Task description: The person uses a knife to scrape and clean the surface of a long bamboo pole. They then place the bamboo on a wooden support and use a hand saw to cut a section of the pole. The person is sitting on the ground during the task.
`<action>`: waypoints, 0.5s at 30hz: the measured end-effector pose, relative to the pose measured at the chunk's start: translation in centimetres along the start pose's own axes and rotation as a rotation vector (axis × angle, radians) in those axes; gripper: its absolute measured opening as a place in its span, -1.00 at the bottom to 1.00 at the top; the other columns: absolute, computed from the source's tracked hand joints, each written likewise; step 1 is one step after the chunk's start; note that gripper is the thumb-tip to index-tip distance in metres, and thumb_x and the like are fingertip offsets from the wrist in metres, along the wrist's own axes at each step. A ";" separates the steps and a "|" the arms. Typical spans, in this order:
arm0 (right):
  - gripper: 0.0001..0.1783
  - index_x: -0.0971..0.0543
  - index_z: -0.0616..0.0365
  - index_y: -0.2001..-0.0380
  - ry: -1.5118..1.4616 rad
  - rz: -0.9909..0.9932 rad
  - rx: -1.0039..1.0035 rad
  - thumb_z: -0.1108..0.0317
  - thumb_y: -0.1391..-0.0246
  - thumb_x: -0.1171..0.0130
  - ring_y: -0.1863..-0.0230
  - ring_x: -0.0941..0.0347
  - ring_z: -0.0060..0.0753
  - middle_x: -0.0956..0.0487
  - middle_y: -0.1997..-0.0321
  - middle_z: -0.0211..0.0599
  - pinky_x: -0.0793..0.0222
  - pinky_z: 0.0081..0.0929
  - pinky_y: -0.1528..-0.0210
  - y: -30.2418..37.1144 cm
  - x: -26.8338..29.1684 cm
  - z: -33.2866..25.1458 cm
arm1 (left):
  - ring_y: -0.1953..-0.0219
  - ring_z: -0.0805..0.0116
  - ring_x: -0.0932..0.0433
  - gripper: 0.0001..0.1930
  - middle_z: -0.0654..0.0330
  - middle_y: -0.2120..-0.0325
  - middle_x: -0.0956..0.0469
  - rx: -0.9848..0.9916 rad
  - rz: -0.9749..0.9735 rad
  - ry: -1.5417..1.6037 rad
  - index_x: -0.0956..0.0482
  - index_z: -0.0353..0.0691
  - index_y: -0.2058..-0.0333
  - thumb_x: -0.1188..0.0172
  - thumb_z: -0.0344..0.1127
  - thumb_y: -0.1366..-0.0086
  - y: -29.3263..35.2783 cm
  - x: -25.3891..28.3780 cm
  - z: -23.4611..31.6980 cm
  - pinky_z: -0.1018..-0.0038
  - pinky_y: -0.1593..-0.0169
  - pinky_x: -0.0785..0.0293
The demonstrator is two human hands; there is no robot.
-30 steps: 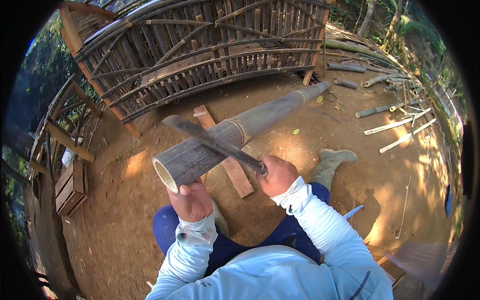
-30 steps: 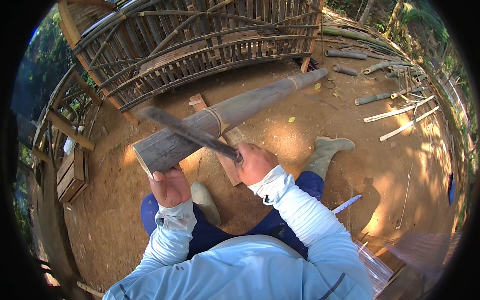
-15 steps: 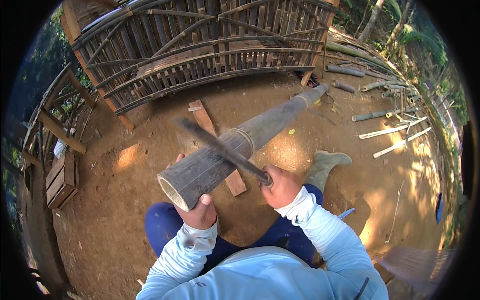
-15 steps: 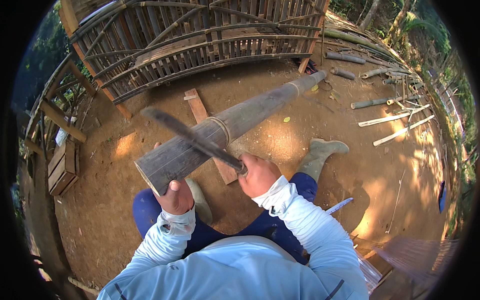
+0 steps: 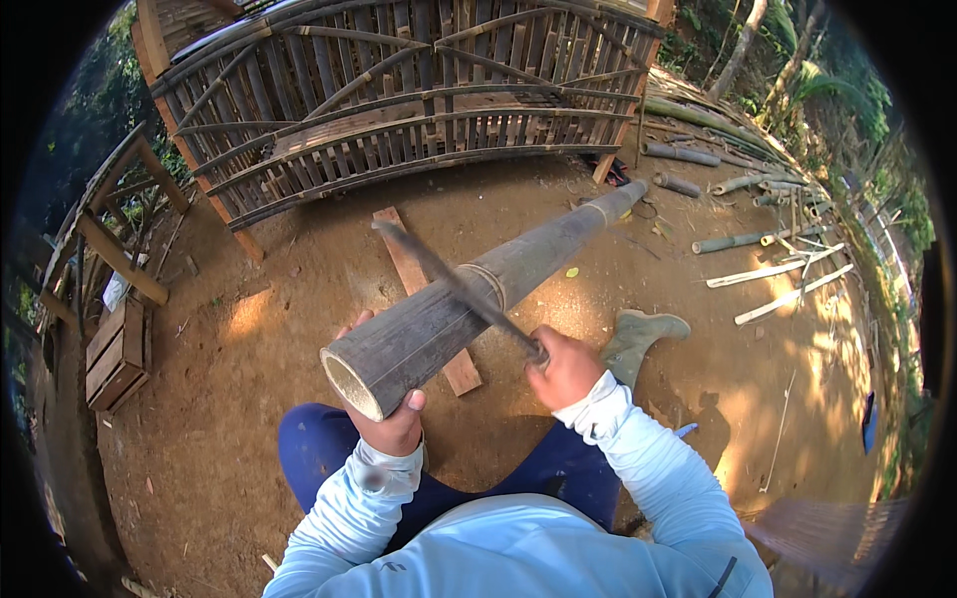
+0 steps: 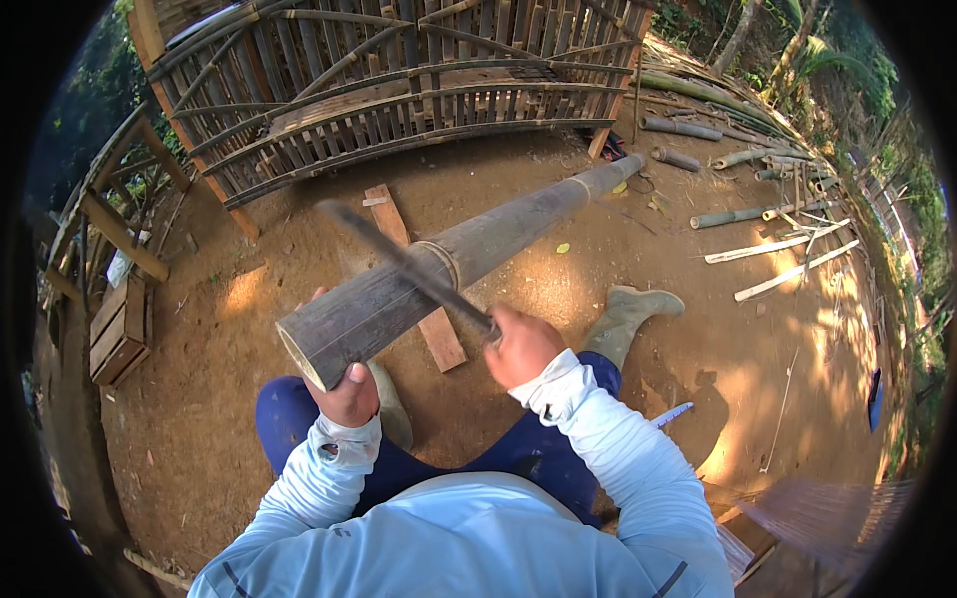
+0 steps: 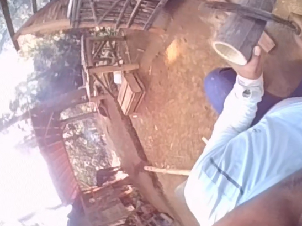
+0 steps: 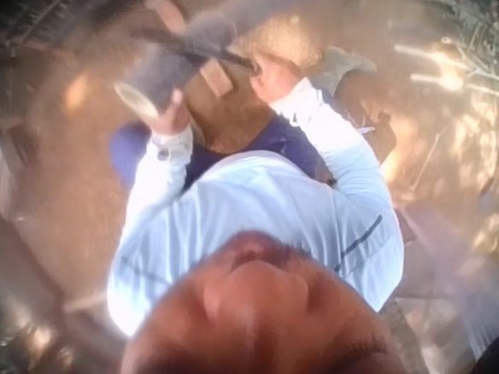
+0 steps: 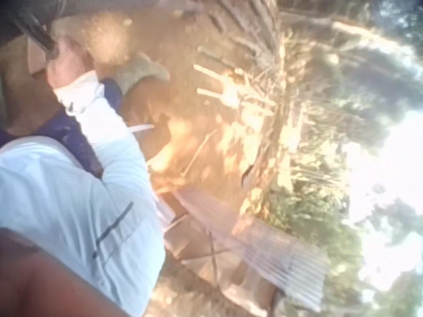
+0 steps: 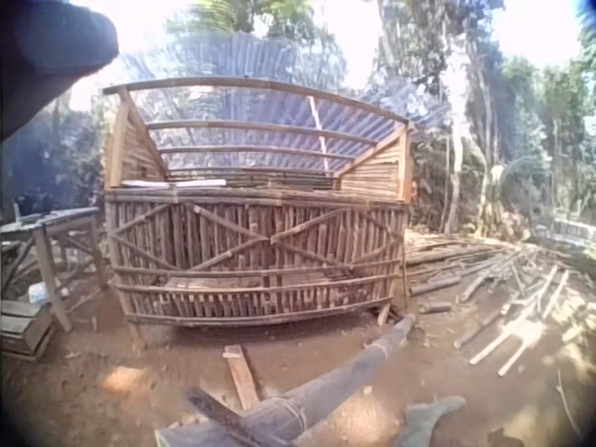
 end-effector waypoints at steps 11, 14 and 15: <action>-0.78 -0.45 0.20 0.38 0.029 0.103 -0.202 0.38 0.10 -0.23 0.34 -0.48 0.23 -0.52 0.47 0.07 -0.38 -0.07 0.32 -1.0 0.8 4.0 | -0.24 0.08 -0.23 0.16 -0.03 -0.19 -0.17 -0.023 -0.083 -0.157 0.03 -0.27 -0.25 -0.58 -0.03 0.21 0.8 -0.6 0.1 0.15 -0.27 -0.20; -0.76 -0.45 0.20 0.37 -0.055 0.056 0.021 0.37 0.11 -0.26 0.36 -0.48 0.22 -0.52 0.48 0.07 -0.38 -0.09 0.33 0.0 0.5 0.4 | -0.27 0.06 -0.20 0.17 -0.04 -0.27 -0.09 0.013 -0.055 -0.057 0.03 -0.24 -0.26 -0.58 -0.05 0.21 -0.5 -0.9 0.8 0.11 -0.29 -0.19; -0.74 -0.44 0.20 0.37 -0.084 0.033 0.130 0.36 0.11 -0.27 0.36 -0.48 0.22 -0.52 0.49 0.07 -0.38 -0.09 0.34 1.3 0.0 -1.0 | -0.28 0.05 -0.19 0.17 -0.04 -0.29 -0.06 0.032 -0.054 -0.017 0.04 -0.22 -0.27 -0.58 -0.06 0.21 -0.7 -0.8 0.7 0.10 -0.29 -0.19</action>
Point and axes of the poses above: each hand's wrist, its own y-axis away from the middle knuckle, its own x-axis out of the back of the hand, z = x × y, the point moved 8 cm from there along -y, towards the middle knuckle
